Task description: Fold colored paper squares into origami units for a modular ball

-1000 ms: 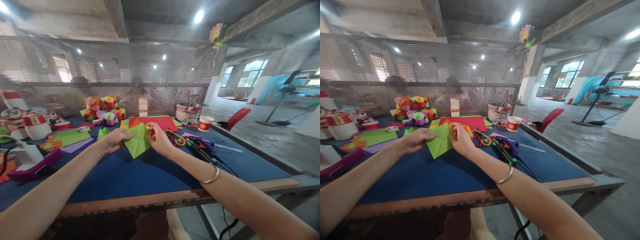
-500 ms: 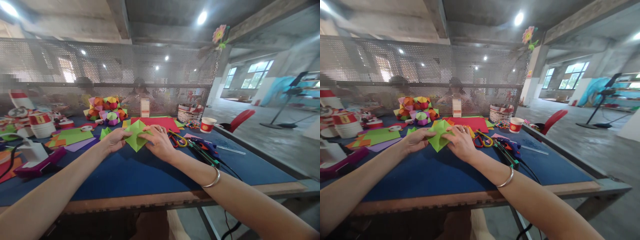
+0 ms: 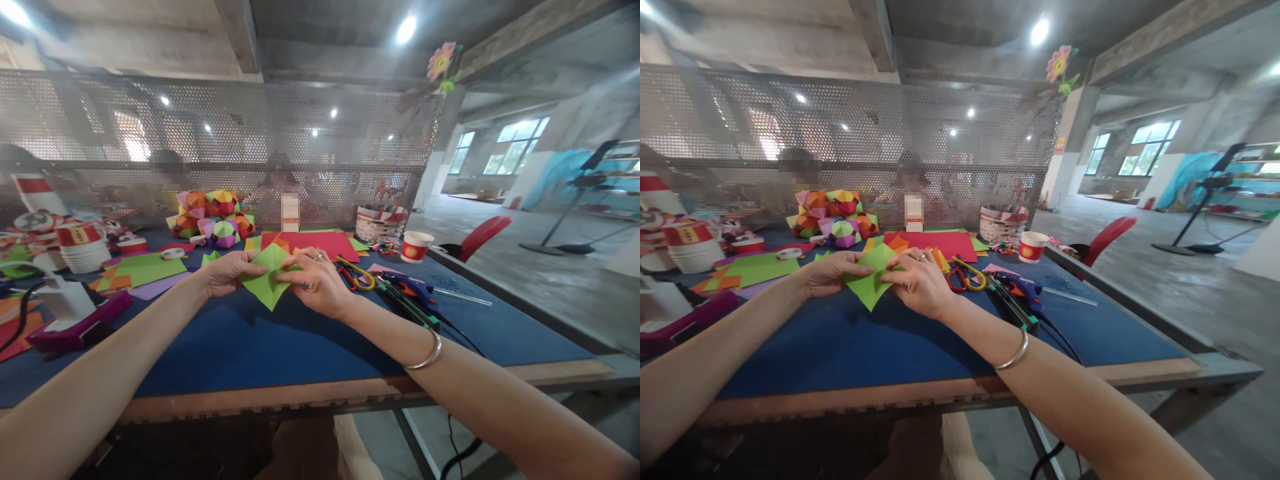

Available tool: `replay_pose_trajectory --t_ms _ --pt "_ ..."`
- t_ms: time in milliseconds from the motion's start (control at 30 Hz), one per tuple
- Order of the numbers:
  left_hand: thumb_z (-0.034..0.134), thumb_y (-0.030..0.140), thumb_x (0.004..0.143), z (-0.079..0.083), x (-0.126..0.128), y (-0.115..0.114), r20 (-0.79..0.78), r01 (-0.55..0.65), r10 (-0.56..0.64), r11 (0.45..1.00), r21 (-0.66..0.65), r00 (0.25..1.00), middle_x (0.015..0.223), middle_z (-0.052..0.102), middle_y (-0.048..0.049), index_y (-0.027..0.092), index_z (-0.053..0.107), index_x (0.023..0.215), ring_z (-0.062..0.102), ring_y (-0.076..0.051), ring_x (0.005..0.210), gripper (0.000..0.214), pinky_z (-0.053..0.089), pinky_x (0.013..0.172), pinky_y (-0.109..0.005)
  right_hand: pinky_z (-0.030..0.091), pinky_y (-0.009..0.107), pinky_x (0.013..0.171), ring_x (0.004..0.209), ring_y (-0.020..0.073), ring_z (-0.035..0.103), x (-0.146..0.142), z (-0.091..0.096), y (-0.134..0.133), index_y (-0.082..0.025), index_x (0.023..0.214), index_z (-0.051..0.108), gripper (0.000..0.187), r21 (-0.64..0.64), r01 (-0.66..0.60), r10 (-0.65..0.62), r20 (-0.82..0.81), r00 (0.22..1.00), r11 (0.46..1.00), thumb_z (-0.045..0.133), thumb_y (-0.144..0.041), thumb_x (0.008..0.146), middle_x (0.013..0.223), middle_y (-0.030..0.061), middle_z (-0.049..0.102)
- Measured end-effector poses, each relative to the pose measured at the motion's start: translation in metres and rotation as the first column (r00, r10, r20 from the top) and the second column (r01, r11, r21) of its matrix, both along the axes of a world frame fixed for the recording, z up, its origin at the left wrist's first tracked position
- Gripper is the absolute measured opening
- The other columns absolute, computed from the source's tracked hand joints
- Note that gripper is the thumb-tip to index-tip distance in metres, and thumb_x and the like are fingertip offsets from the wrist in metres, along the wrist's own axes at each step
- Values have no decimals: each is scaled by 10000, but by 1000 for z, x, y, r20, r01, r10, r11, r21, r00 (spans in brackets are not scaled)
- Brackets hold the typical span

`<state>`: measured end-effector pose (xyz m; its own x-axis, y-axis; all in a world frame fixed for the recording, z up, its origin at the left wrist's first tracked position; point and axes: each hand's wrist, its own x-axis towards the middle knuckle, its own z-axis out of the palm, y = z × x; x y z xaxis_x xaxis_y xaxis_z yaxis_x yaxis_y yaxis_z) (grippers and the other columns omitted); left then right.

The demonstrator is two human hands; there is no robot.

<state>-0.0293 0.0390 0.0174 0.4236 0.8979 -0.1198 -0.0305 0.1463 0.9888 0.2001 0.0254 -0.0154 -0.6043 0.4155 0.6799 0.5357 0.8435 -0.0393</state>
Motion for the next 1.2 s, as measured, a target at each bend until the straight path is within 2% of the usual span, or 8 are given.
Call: replay_pose_trajectory --t_ms 133,267,400,533,700,867,967,1200 --pt "861 82 661 0 3 -1 12 -19 19 1000 14 1000 838 817 -89 149 807 884 761 -193 736 239 608 717 -252 385 453 1012 1137 273 580 0 1 -3 -256 1134 789 262 28 -16 15 35 999 999 737 -230 878 1186 68 742" --pt "842 78 668 -1 5 -2 22 -8 8 999 43 1000 847 816 -87 148 803 888 745 -178 692 235 597 676 -246 361 441 1020 1123 248 591 -1 2 -3 -297 987 807 122 -11 -39 39 -1 999 999 696 -272 941 1097 17 776" --pt "855 72 635 -3 10 -5 -1 -2 2 994 110 1000 815 804 -71 147 804 876 727 -141 658 257 570 657 -198 376 434 986 1029 233 617 -4 0 -1 -243 839 778 185 -56 -2 -5 -125 992 998 655 -273 972 995 36 779" --pt "837 56 616 -5 16 -10 -50 38 -31 988 148 998 831 804 -60 154 807 896 757 -172 766 299 590 813 -254 432 427 970 1063 256 605 -5 -2 1 -197 805 723 205 -67 91 -108 -328 938 994 705 -359 929 1104 104 729" --pt "841 68 632 -7 19 -12 -38 79 -75 989 125 996 880 811 -90 166 804 958 764 -215 839 343 587 821 -284 496 365 850 908 216 662 -6 -3 4 -207 786 631 280 -329 41 -190 -436 880 943 686 -456 904 940 67 730" --pt "875 235 731 -8 22 -12 -8 -10 11 996 88 1000 900 808 -116 152 813 906 745 -218 814 204 606 773 -298 455 290 696 719 166 615 -8 -4 5 -207 744 566 257 -432 21 -245 -469 848 902 703 -396 851 771 16 693" --pt "838 428 791 -7 23 -14 -1 -23 24 994 105 1000 927 800 -140 128 810 843 734 -217 822 306 613 796 -314 454 294 695 707 165 606 -8 -4 5 -213 731 542 290 -424 17 -249 -498 831 905 687 -434 851 756 16 684" --pt "966 323 606 -12 26 -15 -73 -15 31 978 208 997 817 791 -98 131 808 824 719 -191 725 331 591 743 -288 485 306 689 706 176 632 -9 -6 7 -216 741 550 317 -443 -29 -222 -505 834 896 679 -489 835 749 22 686"
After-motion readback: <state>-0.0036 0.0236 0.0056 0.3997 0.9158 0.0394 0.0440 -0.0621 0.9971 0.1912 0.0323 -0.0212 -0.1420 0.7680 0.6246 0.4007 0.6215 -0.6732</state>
